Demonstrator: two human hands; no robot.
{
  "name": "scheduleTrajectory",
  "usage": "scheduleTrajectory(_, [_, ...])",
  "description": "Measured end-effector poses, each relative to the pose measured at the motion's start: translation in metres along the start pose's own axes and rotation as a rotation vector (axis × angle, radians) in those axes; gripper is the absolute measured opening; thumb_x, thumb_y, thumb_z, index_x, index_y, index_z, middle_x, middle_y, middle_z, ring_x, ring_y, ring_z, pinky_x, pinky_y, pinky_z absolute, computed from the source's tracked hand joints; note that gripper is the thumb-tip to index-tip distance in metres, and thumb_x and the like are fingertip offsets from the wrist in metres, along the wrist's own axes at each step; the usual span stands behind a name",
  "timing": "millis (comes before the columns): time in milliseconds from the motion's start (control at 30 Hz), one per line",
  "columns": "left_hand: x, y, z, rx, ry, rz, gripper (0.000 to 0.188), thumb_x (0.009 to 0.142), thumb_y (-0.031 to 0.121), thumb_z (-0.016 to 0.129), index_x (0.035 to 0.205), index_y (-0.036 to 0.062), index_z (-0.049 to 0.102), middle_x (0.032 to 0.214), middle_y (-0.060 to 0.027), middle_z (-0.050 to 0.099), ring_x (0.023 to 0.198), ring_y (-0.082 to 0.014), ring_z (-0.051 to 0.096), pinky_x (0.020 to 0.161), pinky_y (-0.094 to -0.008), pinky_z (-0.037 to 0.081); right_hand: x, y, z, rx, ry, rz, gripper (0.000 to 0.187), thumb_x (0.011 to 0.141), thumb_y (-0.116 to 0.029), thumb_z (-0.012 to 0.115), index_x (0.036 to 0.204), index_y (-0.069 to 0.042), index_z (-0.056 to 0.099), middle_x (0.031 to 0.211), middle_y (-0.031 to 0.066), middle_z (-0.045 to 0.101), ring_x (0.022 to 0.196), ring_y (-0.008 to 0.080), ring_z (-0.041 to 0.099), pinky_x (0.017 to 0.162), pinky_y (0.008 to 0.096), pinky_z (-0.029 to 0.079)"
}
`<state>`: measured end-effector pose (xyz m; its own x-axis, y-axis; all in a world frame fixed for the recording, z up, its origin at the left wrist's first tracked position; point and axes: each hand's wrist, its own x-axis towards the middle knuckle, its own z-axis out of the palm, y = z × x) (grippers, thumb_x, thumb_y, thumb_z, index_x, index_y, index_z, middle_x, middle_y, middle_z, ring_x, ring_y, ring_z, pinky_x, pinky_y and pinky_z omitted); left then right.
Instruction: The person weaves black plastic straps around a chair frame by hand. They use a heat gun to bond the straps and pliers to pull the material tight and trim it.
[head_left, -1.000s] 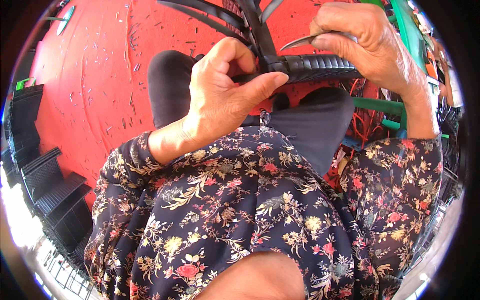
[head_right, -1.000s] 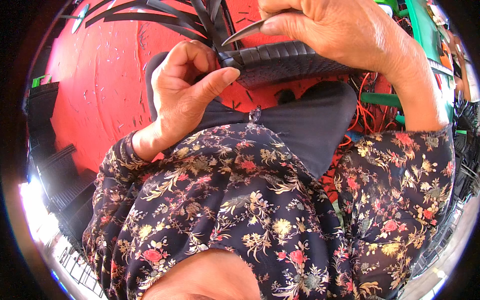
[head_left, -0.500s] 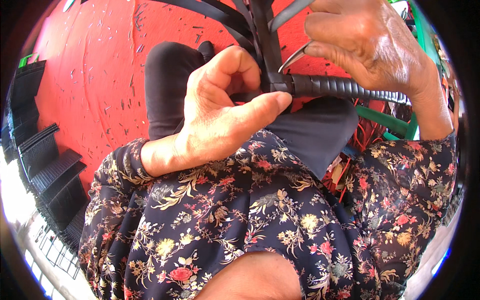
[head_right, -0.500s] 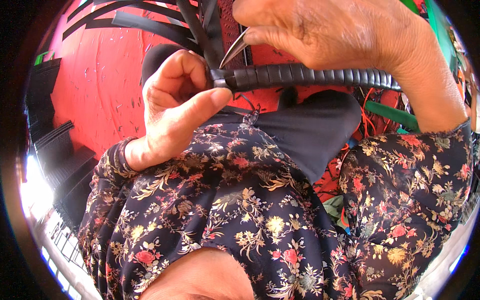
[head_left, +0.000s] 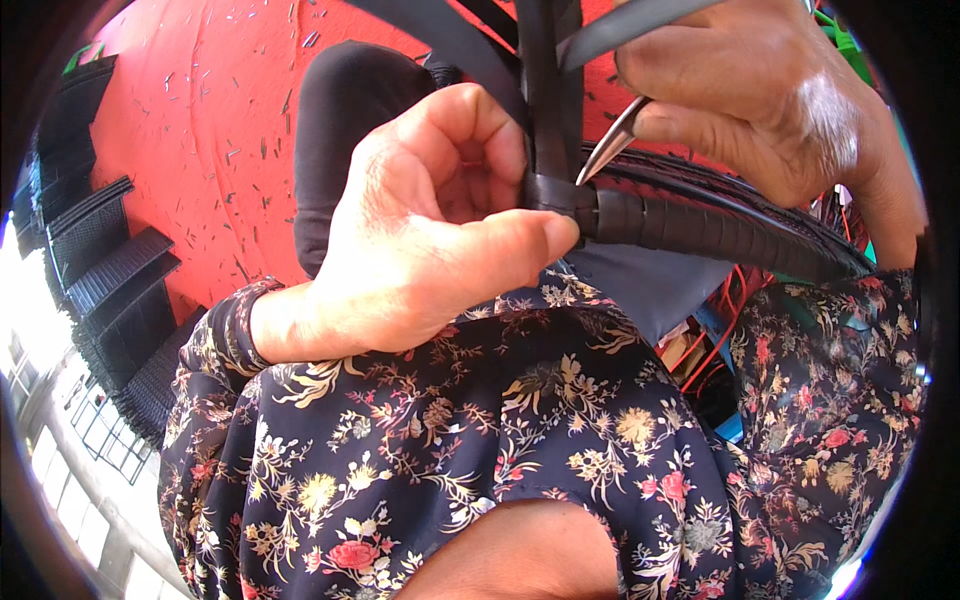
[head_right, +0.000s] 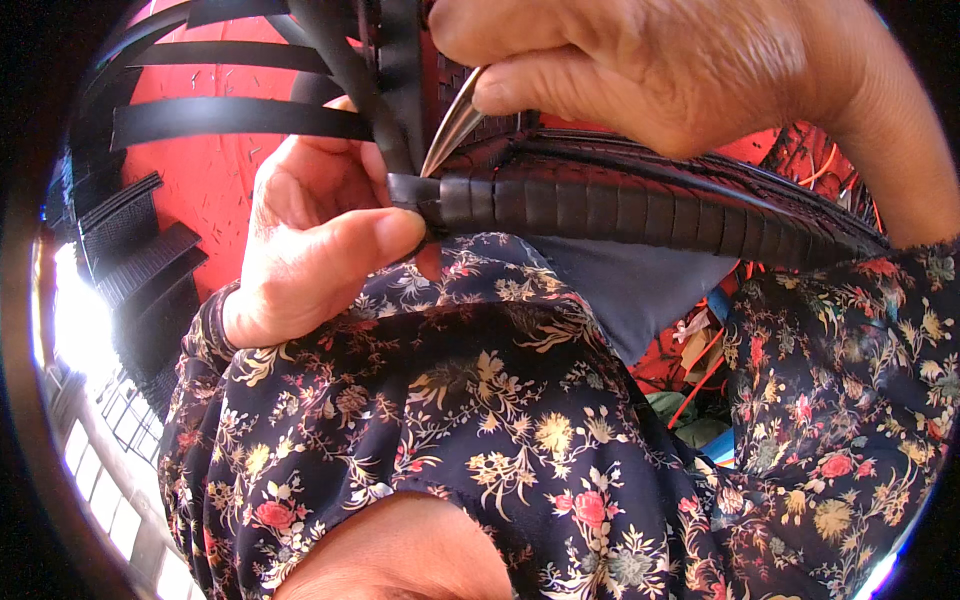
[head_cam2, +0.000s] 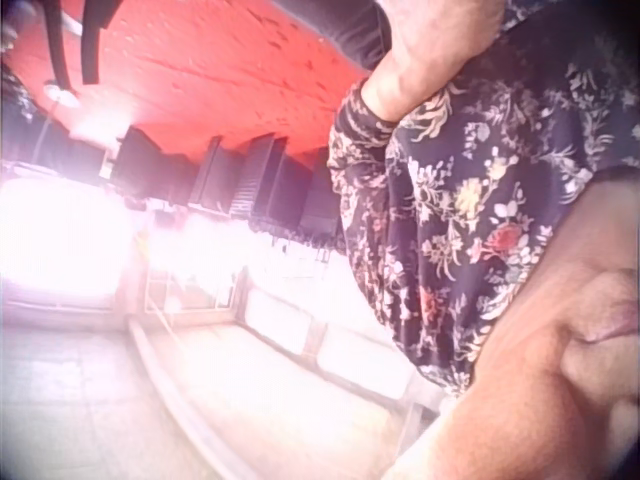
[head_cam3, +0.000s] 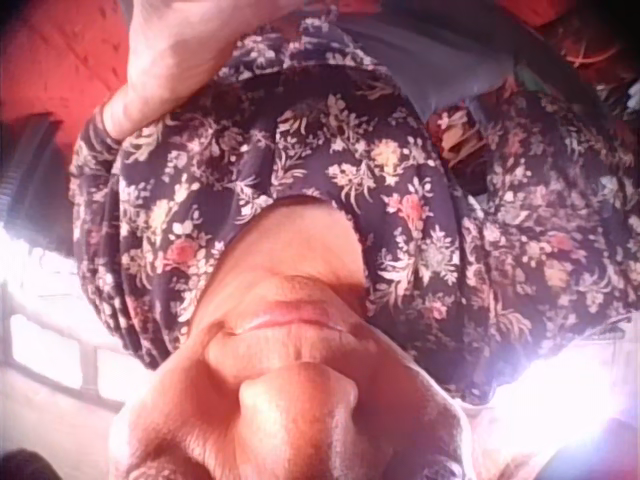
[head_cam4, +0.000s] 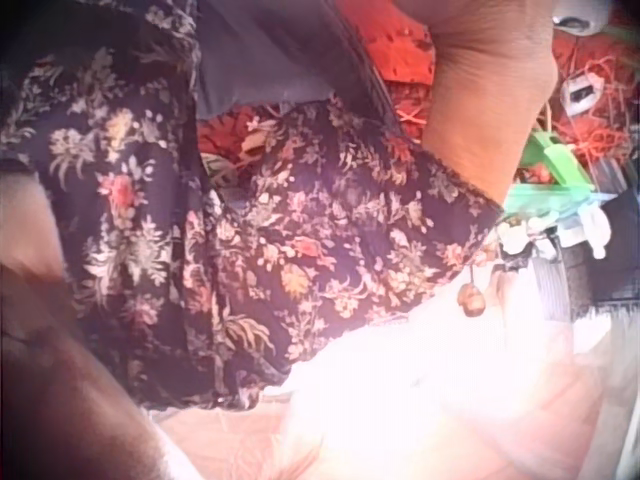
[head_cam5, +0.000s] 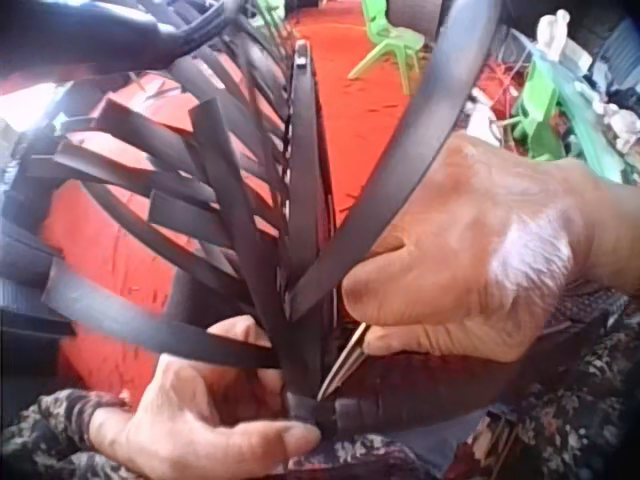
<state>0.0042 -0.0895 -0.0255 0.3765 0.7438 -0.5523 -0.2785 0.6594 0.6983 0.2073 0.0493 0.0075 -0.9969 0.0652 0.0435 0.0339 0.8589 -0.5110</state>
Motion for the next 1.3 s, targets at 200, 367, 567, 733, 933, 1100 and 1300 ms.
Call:
scheduleTrajectory(200, [-0.003,0.011,0.003,0.024,-0.02,-0.095,0.046,0.078,0.003,0.062,0.121,-0.0075,0.049,0.096,-0.0133,0.063,0.084,-0.0207,0.064,0.071,-0.0327,0.055,-0.01,0.002,0.008,0.183,0.067,0.034,0.021,0.084,-0.022,0.07,0.072,-0.006,0.061,0.062,0.0092,0.053,0.054,0.0304,0.057,0.045,0.0387,0.041])
scheduleTrajectory(367, [-0.001,0.016,0.003,0.047,-0.029,-0.074,0.05,0.076,0.004,0.062,0.122,-0.0083,0.047,0.096,-0.014,0.063,0.084,-0.0217,0.063,0.069,-0.0329,0.055,-0.014,0.001,0.016,0.286,0.089,0.105,0.021,0.085,-0.023,0.07,0.075,-0.006,0.062,0.063,0.0094,0.053,0.054,0.0307,0.057,0.044,0.0391,0.041])
scheduleTrajectory(567, [0.002,0.019,0.002,0.056,-0.009,-0.052,0.053,0.072,0.005,0.062,0.121,-0.0087,0.048,0.092,-0.0144,0.062,0.079,-0.0235,0.063,0.066,-0.0342,0.055,0.001,-0.008,-0.006,-0.037,-0.029,-0.003,0.02,0.084,-0.022,0.07,0.076,-0.006,0.062,0.063,0.0095,0.052,0.052,0.0298,0.056,0.043,0.0391,0.039])
scheduleTrajectory(733, [0.003,0.014,0.005,-0.009,0.08,-0.022,0.052,0.069,0.005,0.063,0.117,-0.0098,0.05,0.088,-0.0147,0.063,0.073,-0.0253,0.064,0.066,-0.0351,0.055,0.008,0.005,-0.009,0.036,-0.065,-0.074,0.02,0.085,-0.021,0.07,0.076,-0.005,0.061,0.063,0.0097,0.053,0.05,0.0303,0.055,0.043,0.0389,0.039])
scheduleTrajectory(933, [0.004,0.014,0.001,0.001,0.031,-0.035,0.052,0.069,0.005,0.063,0.117,-0.0096,0.05,0.088,-0.0132,0.062,0.076,-0.0245,0.064,0.066,-0.0346,0.055,-0.009,0.008,0.032,0.517,0.137,0.068,0.023,0.088,-0.018,0.068,0.073,-0.001,0.06,0.06,0.0112,0.053,0.048,0.0316,0.052,0.043,0.0382,0.036])
scheduleTrajectory(1100, [0.007,0.014,0.003,0.022,0.031,-0.019,0.05,0.072,0.005,0.062,0.118,-0.0089,0.049,0.087,-0.0118,0.061,0.077,-0.0225,0.063,0.066,-0.0339,0.055,-0.012,0.022,0.04,0.971,-0.064,0.132,0.025,0.09,-0.014,0.066,0.072,0.002,0.059,0.057,0.0134,0.051,0.05,0.0318,0.052,0.044,0.0373,0.034])
scheduleTrajectory(1300, [0.009,0.019,0.005,0.127,0.045,0.049,0.05,0.073,0.007,0.062,0.119,-0.0091,0.049,0.087,-0.0127,0.061,0.075,-0.0217,0.062,0.065,-0.033,0.054,-0.005,0.019,0.017,0.058,0.223,-0.115,0.025,0.087,-0.024,0.069,0.076,-0.003,0.06,0.059,0.0088,0.045,0.048,0.029,0.051,0.043,0.0382,0.036])
